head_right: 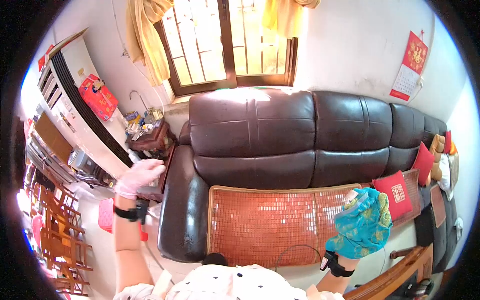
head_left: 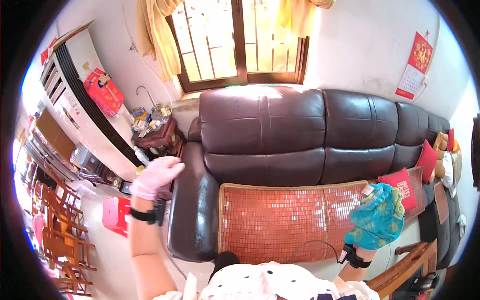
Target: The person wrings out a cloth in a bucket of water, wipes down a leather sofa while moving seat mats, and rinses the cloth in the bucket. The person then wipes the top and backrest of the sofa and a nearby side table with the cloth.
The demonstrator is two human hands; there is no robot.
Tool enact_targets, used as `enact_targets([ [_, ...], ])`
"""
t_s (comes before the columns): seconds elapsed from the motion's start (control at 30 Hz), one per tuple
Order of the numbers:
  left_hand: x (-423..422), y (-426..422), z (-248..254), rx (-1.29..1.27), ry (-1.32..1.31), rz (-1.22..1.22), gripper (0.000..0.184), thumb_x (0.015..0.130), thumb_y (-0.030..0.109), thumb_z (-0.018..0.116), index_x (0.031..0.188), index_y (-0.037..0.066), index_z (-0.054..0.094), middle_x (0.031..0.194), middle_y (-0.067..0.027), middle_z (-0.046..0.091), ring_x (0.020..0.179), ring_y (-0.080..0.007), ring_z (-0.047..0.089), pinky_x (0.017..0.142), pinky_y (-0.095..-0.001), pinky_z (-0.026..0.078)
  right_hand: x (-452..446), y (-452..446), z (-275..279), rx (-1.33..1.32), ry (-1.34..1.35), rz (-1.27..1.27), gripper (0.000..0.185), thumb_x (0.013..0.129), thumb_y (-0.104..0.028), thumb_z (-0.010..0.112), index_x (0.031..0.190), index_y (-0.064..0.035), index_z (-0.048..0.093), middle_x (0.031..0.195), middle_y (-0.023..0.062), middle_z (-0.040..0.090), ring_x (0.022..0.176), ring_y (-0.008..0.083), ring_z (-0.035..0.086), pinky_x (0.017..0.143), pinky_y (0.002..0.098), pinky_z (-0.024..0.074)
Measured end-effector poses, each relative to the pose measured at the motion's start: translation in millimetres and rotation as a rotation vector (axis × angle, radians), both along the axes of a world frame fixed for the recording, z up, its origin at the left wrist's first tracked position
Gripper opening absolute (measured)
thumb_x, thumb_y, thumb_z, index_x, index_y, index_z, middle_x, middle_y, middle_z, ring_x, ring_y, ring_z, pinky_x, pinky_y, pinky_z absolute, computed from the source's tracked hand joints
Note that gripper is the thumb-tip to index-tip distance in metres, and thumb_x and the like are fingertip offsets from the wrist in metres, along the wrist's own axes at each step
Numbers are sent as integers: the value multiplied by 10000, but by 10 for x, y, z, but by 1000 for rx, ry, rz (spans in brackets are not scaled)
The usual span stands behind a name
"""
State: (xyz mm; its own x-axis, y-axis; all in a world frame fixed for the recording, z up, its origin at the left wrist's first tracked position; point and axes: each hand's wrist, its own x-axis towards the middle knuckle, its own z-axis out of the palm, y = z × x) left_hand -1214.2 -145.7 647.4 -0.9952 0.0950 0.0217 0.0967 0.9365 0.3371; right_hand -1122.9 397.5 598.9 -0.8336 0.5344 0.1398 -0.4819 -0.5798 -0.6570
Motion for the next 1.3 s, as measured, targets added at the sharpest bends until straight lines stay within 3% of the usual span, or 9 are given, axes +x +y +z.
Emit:
enact_targets([
  [0.33,634,-1355,1420,-169,139,532,396,843,328,547,876,-55,640,758,-173,632,751,-225,616,695,-343,465,-640,-446,-700,-177,115,143,320,911,-245,435,1116,-41,573,1109,139,571,1007,260,544,883,389,463],
  [0.47,287,-1924,1324,-166,488,632,370,838,326,555,821,-35,631,684,-149,624,702,-235,624,660,-363,459,-1048,-687,-736,-230,202,193,288,899,-211,457,1096,-41,581,1052,130,592,977,252,556,873,373,469],
  [0.6,-825,-1062,714,-114,489,387,241,768,237,639,756,-1,669,700,-76,644,735,-152,605,660,-332,477,-1470,-1003,-722,-318,276,188,258,887,-177,480,1076,-40,589,996,122,612,947,243,569,864,357,474],
  [0.73,-2261,-321,-480,-61,680,-203,135,638,178,675,560,80,625,621,-83,608,680,-266,573,729,-406,434,-1852,-1262,-1042,-137,244,166,263,895,-201,497,1101,-61,579,1054,143,609,897,253,603,801,381,523],
  [0.87,-3526,86,-1737,149,1021,-207,137,620,236,751,713,149,701,659,-17,582,754,-237,556,765,-412,422,-1969,-1524,-1143,-86,162,130,300,943,-218,448,1192,-64,508,1084,154,588,893,262,608,797,380,525],
  [0.97,-4102,230,-2393,85,899,-95,310,583,309,773,855,177,705,813,-7,569,914,-230,507,866,-432,345,-2125,-1679,-1246,-2,45,-80,227,964,-219,380,1057,-53,504,969,118,554,830,223,556,764,354,508],
  [1.07,-4335,336,-2604,32,884,-39,293,594,303,768,844,174,683,843,1,556,971,-228,481,901,-440,320,-2209,-1409,-1592,-27,293,171,205,957,-155,408,1031,1,518,975,96,581,887,179,553,776,283,478],
  [1.2,-4469,286,-2568,42,1016,-115,155,653,193,741,686,112,613,760,-2,549,827,-233,523,824,-424,367,-2295,-1724,-1369,-67,-53,-152,165,953,-192,362,836,-93,425,822,59,451,751,171,440,695,298,417],
  [1.3,-4408,-11,-2303,638,930,163,103,748,132,695,694,76,628,718,-40,584,686,-220,544,697,-360,436,-2441,-1735,-1313,347,-209,-166,156,944,-199,376,833,-102,427,799,51,446,751,167,438,686,287,408],
])
